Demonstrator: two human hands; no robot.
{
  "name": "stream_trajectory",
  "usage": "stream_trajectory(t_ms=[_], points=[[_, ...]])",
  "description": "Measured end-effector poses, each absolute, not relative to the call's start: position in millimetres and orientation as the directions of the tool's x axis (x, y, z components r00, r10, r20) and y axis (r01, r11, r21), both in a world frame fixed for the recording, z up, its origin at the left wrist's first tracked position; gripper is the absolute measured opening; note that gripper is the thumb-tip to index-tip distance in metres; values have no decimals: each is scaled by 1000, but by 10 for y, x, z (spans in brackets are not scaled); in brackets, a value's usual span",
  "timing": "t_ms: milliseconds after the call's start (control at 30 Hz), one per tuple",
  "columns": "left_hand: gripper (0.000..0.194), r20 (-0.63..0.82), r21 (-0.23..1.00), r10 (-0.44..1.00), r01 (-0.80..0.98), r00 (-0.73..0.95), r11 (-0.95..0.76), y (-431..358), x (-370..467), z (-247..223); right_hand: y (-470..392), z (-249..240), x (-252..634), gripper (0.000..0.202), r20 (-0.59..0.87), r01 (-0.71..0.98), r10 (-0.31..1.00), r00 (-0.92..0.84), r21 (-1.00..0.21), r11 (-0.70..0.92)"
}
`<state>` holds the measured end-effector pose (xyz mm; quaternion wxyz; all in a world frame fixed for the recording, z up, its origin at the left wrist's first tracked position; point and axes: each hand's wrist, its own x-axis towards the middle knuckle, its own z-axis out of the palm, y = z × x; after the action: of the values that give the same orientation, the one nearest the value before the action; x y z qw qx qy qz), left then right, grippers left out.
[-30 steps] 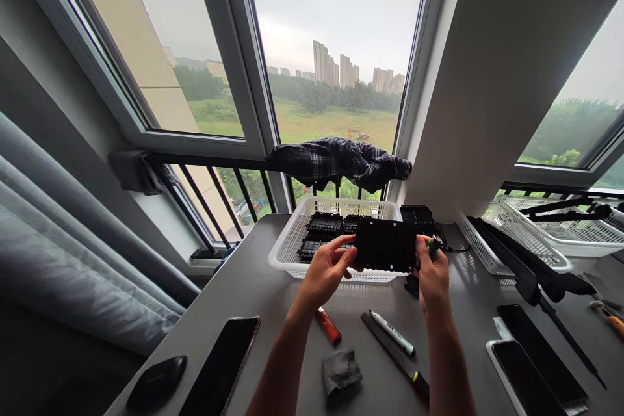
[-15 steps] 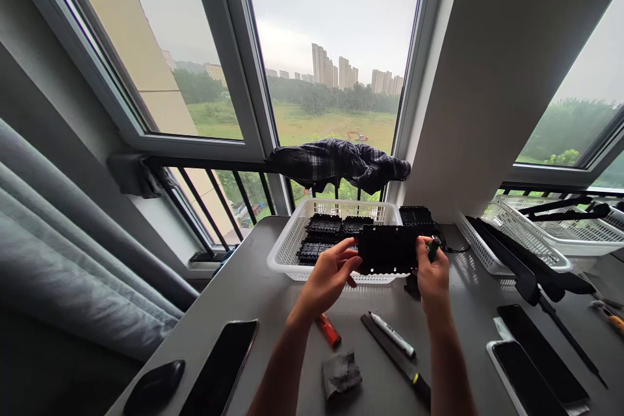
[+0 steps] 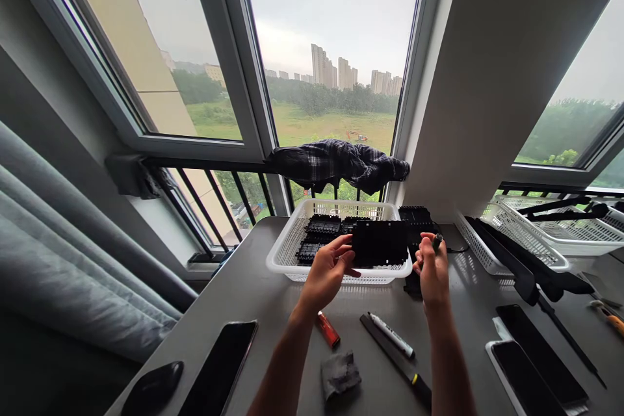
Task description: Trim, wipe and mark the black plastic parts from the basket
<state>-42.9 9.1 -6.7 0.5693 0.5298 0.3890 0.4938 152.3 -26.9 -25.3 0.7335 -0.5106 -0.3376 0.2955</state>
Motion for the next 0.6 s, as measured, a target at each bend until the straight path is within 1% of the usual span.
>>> stream_trajectory(t_ms=[133,300,433,533,600], points=[[47,87,989,976,-134,202,-60,91,-440,-63,-339,-163,1453,40,177,-203,799,574,-915,349],[47,88,987,976,-150,199,-59,79,-443,-37,-420,-98,1359,41,226,-228,819,528,-891,393],[48,83,987,980,-149,184,-56,87,-441,-34,-486,-72,1293,40,231,-184,908,350,-933,309],[51,85,986,976,-156,200,-54,98,-437,-43,-515,-46,1211,41,189,-148,960,206,-964,221],[52,88,985,972,-163,219,-53,106,-432,-55,-516,-34,1141,46,150,-179,981,124,-969,170]])
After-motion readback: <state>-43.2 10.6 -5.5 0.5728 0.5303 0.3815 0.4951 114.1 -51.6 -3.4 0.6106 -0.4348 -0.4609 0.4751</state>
